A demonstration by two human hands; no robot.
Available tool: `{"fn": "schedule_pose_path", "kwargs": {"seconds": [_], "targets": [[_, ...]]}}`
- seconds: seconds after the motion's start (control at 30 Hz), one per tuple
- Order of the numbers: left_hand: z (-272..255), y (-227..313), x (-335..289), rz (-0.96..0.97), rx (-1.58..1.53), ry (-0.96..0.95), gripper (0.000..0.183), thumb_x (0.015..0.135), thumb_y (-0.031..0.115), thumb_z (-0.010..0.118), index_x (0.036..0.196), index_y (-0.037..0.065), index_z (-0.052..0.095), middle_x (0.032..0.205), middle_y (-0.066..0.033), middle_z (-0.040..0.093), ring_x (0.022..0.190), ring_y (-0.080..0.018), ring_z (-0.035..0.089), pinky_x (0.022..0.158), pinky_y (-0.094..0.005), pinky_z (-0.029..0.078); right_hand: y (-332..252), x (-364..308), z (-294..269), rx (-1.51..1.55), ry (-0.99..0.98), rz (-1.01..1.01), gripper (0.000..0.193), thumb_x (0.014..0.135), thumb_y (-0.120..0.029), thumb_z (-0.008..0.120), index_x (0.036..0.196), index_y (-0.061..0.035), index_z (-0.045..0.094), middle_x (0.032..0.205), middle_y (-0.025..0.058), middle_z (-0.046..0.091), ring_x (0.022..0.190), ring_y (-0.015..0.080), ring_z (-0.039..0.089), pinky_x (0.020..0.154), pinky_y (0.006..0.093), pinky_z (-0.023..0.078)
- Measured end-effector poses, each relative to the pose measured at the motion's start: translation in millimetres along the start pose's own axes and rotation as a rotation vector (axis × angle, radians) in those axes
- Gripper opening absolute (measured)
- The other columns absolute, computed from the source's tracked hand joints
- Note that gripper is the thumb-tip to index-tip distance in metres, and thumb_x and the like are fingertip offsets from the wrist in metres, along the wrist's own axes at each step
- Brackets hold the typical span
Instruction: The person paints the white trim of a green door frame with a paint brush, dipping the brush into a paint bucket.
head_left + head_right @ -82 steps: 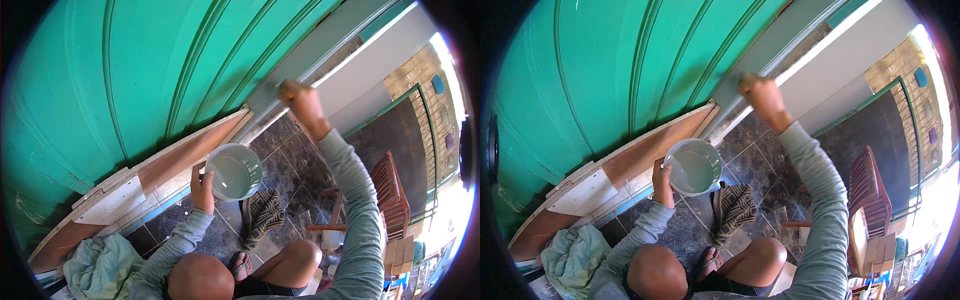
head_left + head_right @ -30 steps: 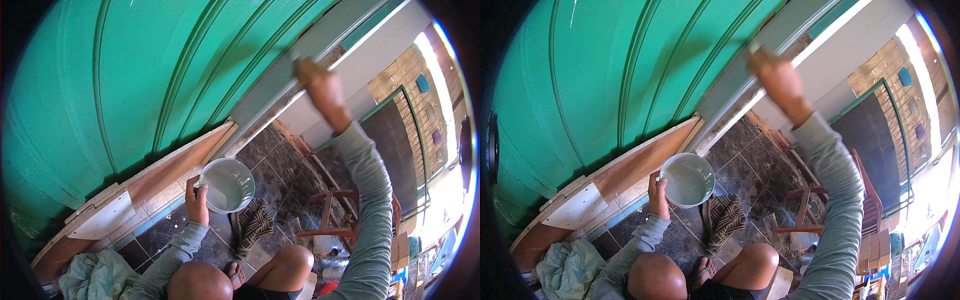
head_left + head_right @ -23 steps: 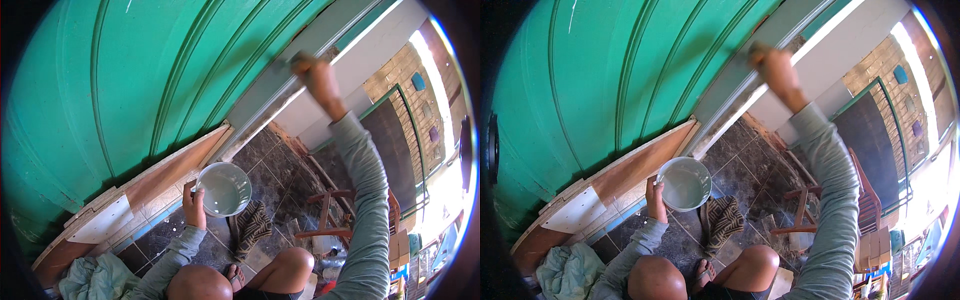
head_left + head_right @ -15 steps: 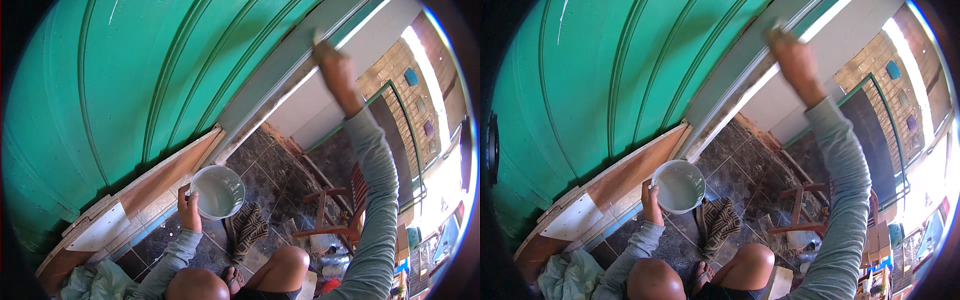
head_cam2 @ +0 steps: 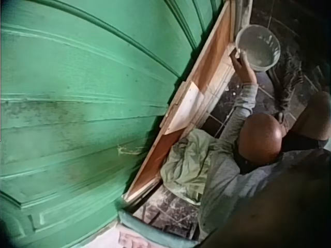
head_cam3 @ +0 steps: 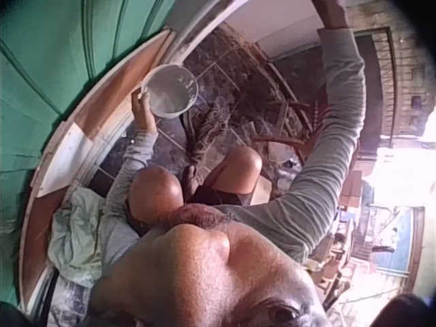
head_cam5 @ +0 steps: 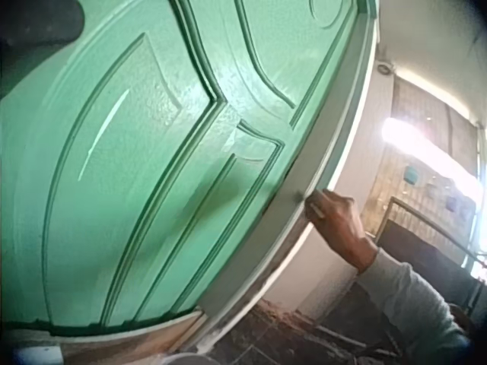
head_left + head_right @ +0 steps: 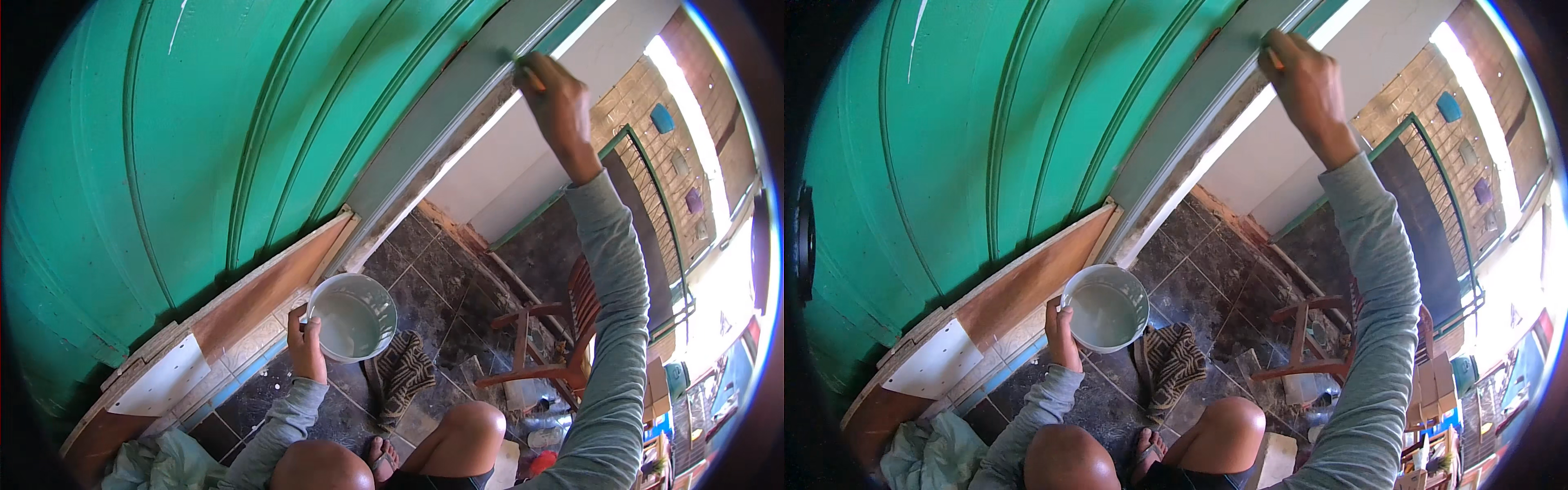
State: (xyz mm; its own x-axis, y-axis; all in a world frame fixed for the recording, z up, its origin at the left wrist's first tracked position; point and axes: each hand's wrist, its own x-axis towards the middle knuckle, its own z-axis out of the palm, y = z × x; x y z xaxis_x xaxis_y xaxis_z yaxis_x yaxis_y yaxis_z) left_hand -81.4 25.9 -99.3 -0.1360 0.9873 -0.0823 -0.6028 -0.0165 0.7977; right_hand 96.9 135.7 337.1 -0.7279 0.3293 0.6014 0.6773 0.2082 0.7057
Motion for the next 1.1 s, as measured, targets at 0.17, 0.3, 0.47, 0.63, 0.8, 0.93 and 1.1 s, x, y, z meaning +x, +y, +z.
{"fn": "schedule_pose_path", "kwargs": {"seconds": [0.17, 0.3, 0.47, 0.63, 0.8, 0.93, 1.1], "targets": [[1.8, -2.0, -3.1, 0.032, 0.005, -0.020, 0.038, 0.089, 0.029, 0.055, 0.115, 0.002, 0.055, 0.085, -0.0050, 0.050, 0.077, -0.0131, 0.044, 0.072, -0.0298, 0.040, -24.0, -63.2, 35.1, -0.205, -0.333, -0.240, 0.018, 0.087, -0.009, 0.060, 0.105, -0.0116, 0.059, 0.091, 0.0065, 0.063, 0.061, 0.0196, 0.064, 0.053, 0.0302, 0.054], [-10.2, -7.4, -3.8, 0.040, 0.007, 0.004, 0.037, 0.089, 0.028, 0.055, 0.115, 0.001, 0.055, 0.088, -0.0063, 0.053, 0.077, -0.0132, 0.046, 0.072, -0.0302, 0.041, -104.1, -97.9, 46.2, 0.154, -0.441, -0.333, 0.019, 0.085, -0.006, 0.063, 0.104, -0.0074, 0.061, 0.093, 0.0086, 0.067, 0.062, 0.0180, 0.065, 0.053, 0.0318, 0.053], [-6.7, 4.5, -3.1, 0.060, 0.039, -0.027, 0.037, 0.090, 0.028, 0.056, 0.115, 0.001, 0.055, 0.093, -0.0062, 0.056, 0.079, -0.0128, 0.048, 0.073, -0.0293, 0.042, -137.5, -100.4, -37.9, 0.888, -0.460, 0.640, 0.011, 0.076, -0.007, 0.073, 0.083, -0.0011, 0.068, 0.073, 0.0109, 0.066, 0.062, 0.0128, 0.062, 0.061, 0.0267, 0.049], [1.7, -5.3, -1.1, 0.106, 0.020, -0.043, 0.036, 0.091, 0.029, 0.056, 0.115, 0.002, 0.055, 0.092, -0.0068, 0.056, 0.078, -0.0137, 0.048, 0.071, -0.0290, 0.041, -186.9, -139.8, -40.7, 1.111, -0.730, 0.602, 0.013, 0.074, -0.007, 0.072, 0.085, -0.0008, 0.068, 0.073, 0.0121, 0.067, 0.066, 0.0170, 0.066, 0.065, 0.0286, 0.052], [2.6, -6.1, -4.0, -0.031, 0.040, -0.062, 0.036, 0.090, 0.029, 0.057, 0.114, 0.002, 0.055, 0.085, -0.0059, 0.055, 0.073, -0.0121, 0.046, 0.067, -0.0284, 0.040, -211.7, -172.3, -11.1, 1.168, -0.771, 0.447, 0.017, 0.073, -0.009, 0.073, 0.087, -0.0022, 0.068, 0.077, 0.0137, 0.068, 0.069, 0.0265, 0.069, 0.066, 0.0324, 0.054], [1.8, -9.8, -6.4, -0.030, 0.046, -0.065, 0.037, 0.091, 0.031, 0.057, 0.113, 0.002, 0.056, 0.081, -0.0045, 0.054, 0.069, -0.0107, 0.045, 0.064, -0.0275, 0.038, -214.7, -177.1, -11.1, 1.128, -0.772, 0.383, 0.017, 0.073, -0.010, 0.074, 0.087, -0.0036, 0.068, 0.075, 0.0129, 0.068, 0.069, 0.0266, 0.069, 0.065, 0.0324, 0.054], [-3.5, -9.4, -5.8, 0.053, 0.098, -0.069, 0.038, 0.091, 0.032, 0.058, 0.114, 0.003, 0.056, 0.082, -0.0051, 0.054, 0.070, -0.0111, 0.045, 0.064, -0.0272, 0.039, -179.1, -162.8, -28.8, 1.133, -0.675, 0.640, 0.014, 0.078, -0.007, 0.073, 0.088, 0.0009, 0.067, 0.075, 0.0066, 0.068, 0.063, 0.0112, 0.063, 0.059, 0.0264, 0.050]]}}
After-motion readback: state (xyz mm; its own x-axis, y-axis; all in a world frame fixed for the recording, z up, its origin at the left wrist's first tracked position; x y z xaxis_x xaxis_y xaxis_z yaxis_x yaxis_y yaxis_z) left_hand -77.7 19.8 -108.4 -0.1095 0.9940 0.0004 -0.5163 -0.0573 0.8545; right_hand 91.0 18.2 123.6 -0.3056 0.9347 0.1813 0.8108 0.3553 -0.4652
